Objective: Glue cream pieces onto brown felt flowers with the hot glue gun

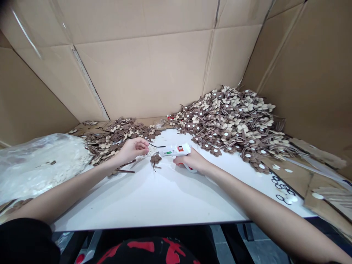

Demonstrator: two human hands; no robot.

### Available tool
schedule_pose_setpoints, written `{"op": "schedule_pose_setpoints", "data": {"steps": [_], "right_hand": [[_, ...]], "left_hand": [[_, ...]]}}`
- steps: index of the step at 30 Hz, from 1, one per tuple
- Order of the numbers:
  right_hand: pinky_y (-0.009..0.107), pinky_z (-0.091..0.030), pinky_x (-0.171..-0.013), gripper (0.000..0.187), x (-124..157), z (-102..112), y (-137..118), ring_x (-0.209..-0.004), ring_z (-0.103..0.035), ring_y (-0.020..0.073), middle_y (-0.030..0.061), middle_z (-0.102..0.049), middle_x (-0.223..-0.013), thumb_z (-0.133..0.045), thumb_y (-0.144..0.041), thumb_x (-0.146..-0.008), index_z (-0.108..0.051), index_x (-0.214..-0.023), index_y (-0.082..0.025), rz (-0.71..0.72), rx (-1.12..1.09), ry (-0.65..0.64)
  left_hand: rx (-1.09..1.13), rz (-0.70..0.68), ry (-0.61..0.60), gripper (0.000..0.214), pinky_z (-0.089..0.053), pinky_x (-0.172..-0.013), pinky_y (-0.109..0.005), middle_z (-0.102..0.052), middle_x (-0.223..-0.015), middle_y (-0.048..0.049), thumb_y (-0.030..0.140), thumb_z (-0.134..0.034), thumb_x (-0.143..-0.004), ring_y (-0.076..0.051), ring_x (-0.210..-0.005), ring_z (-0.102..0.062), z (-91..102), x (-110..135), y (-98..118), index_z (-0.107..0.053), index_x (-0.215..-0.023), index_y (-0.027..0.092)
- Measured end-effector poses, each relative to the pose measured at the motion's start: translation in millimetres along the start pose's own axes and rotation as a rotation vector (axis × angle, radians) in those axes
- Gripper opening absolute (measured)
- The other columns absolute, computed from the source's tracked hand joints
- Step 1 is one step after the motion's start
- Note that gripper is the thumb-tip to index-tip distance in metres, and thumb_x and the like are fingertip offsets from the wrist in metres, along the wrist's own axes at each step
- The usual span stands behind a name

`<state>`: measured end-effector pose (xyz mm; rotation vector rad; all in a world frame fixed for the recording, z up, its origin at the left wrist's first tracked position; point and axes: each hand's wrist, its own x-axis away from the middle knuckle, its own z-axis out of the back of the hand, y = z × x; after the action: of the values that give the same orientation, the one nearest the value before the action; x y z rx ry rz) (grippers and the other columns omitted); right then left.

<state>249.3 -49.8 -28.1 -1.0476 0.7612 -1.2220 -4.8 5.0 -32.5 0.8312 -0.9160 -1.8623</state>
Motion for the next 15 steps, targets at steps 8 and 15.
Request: {"op": "schedule_pose_setpoints", "data": {"steps": [8,15], "right_hand": [[0.024,-0.034,-0.047,0.01,-3.6,-2.2,5.2,-0.05,-0.048,0.0123,-0.0022,-0.054,-0.054,-0.06,-0.023,-0.056,-0.053,-0.059,-0.016,0.051,-0.05,-0.023],[0.024,-0.036,-0.049,0.01,-4.0,-2.6,6.1,-0.053,-0.048,0.0126,-0.001,-0.056,-0.059,-0.059,-0.021,-0.057,-0.055,-0.064,-0.016,0.045,-0.04,-0.004]], "left_hand": [[0.003,-0.019,0.016,0.022,-0.049,-0.063,-0.025,-0.065,-0.076,-0.0053,0.026,-0.066,-0.068,-0.014,-0.07,-0.062,-9.9,2.9,5.7,-0.056,-0.082,0.012],[0.018,-0.017,0.0,0.022,-0.049,-0.064,-0.025,-0.065,-0.077,-0.0052,0.026,-0.066,-0.069,-0.014,-0.071,-0.062,-12.8,3.4,1.7,-0.057,-0.084,0.013]]}}
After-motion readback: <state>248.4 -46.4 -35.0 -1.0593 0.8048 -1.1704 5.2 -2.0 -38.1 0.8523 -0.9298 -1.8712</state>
